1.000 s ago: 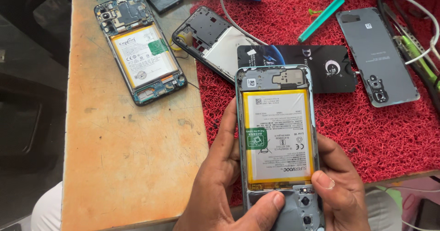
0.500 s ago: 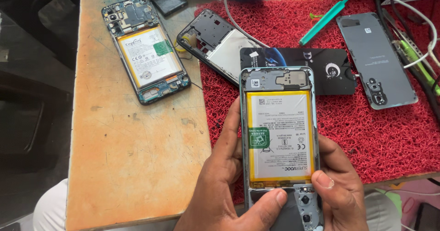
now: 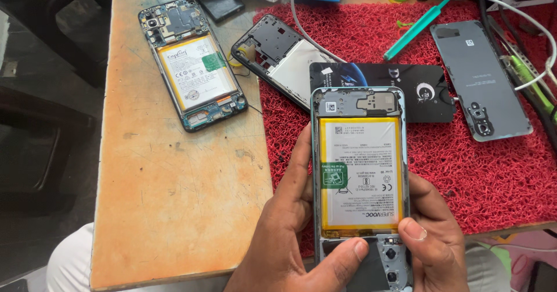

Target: The person applies a strip of adhesive tape to the edge of a light blue smartphone back cover. They use a black plastic card to smooth the tape and press it firmly against the surface. The person then picks up a disassembled smartphone chassis containing a battery and internal components, holding it to inspect the interior.

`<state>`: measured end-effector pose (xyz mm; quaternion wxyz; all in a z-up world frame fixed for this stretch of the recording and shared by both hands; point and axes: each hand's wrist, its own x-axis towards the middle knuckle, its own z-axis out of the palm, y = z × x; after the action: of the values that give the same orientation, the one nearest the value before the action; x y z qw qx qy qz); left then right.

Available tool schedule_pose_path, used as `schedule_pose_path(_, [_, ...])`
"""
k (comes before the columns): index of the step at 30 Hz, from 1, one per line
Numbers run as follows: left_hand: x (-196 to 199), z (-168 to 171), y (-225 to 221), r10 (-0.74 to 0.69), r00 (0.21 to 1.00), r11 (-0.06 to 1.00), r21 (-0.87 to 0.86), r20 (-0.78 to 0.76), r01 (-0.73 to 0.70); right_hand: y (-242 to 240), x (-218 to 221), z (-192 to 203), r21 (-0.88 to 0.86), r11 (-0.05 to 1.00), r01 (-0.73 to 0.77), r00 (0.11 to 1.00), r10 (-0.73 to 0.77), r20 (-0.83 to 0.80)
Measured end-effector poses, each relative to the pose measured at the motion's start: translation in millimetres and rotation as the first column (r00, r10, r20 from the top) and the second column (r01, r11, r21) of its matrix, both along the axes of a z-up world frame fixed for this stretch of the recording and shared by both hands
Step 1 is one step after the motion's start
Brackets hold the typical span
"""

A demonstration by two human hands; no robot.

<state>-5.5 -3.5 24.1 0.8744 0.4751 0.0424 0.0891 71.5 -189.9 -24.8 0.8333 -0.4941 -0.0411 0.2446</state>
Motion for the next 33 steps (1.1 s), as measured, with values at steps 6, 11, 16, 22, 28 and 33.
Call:
schedule_pose_path(6, [1.0, -2.1, -1.0, 0.008, 1.0, 1.0, -0.027, 0.008, -0.007, 1.9, -0.4, 0.9, 0.072, 0.997, -0.019, 1.0, 0.02, -0.009])
schedule_pose_path(11, [0.8, -2.4, -0.9, 0.001, 1.0, 0.999, -0.034, 0.007, 0.0, 3.0, -1.1, 2.8, 0.07, 0.997, -0.023, 1.0, 0.023, -0.006])
schedule_pose_path(16, [1.0, -1.0, -1.0, 0.017, 0.998, 1.0, 0.018, 0.062, -0.018, 1.4, -4.0, -0.4, 0.045, 0.999, 0.01, 1.0, -0.01, -0.002])
schedule_pose_path(22, [1.6, 2.1, 1.5, -0.062, 0.998, 0.989, -0.131, 0.008, 0.062, -4.8, -17.2, -22.6, -0.001, 0.995, 0.102, 0.934, -0.095, 0.345])
schedule_pose_path(28, [1.6, -1.5, 1.9, -0.041, 0.999, 0.996, -0.078, 0.001, 0.041, -1.8, -21.6, -27.1, 0.078, 0.989, 0.127, 0.925, -0.147, 0.351])
schedule_pose_path(33, [2.0, -4.7, 0.8, -0.013, 1.0, 0.998, -0.058, -0.001, 0.013, 5.7, -24.0, -14.9, 0.058, 0.981, 0.185, 0.945, -0.193, 0.262])
